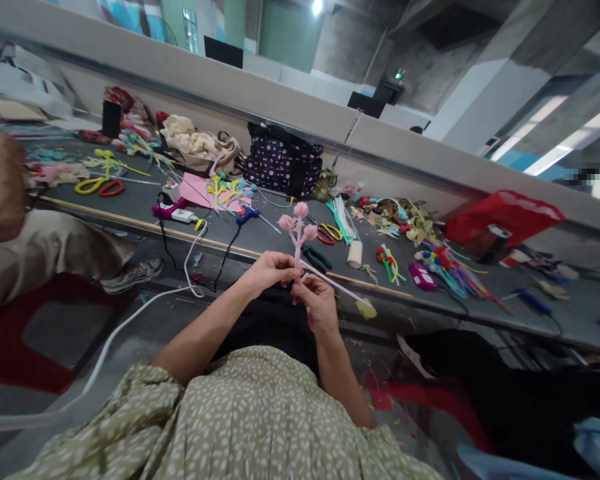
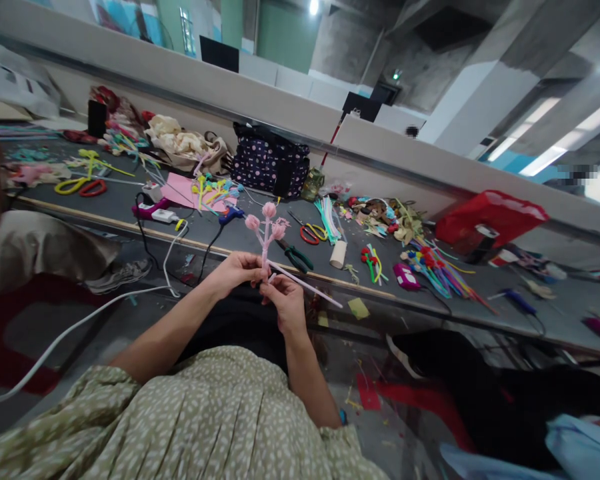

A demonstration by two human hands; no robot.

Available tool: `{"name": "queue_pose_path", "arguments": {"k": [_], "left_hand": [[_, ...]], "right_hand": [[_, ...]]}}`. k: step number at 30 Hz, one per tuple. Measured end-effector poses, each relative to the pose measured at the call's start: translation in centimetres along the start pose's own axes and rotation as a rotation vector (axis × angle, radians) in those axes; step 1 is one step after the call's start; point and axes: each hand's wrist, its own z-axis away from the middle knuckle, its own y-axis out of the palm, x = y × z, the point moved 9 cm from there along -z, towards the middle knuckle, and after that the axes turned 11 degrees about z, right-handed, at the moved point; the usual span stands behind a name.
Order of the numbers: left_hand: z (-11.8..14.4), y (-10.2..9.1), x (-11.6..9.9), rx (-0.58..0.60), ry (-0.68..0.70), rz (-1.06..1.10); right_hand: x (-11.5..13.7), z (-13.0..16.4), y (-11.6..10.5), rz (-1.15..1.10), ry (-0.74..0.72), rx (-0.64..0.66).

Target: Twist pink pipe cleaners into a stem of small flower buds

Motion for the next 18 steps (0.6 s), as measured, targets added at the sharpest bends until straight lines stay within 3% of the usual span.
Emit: {"name": "queue_pose_path", "arguments": {"k": [7, 18], "left_hand": [[0.0, 0.2, 0.0, 0.063, -0.003, 0.028], [0.0, 0.4, 0.7, 0.090, -0.026, -0.015]], "right_hand": [[-1.6, 0.4, 0.9, -0.183, 0.132, 0.132], [-2.8, 0.5, 0.7, -0.252, 0.238, 0.144]]}}
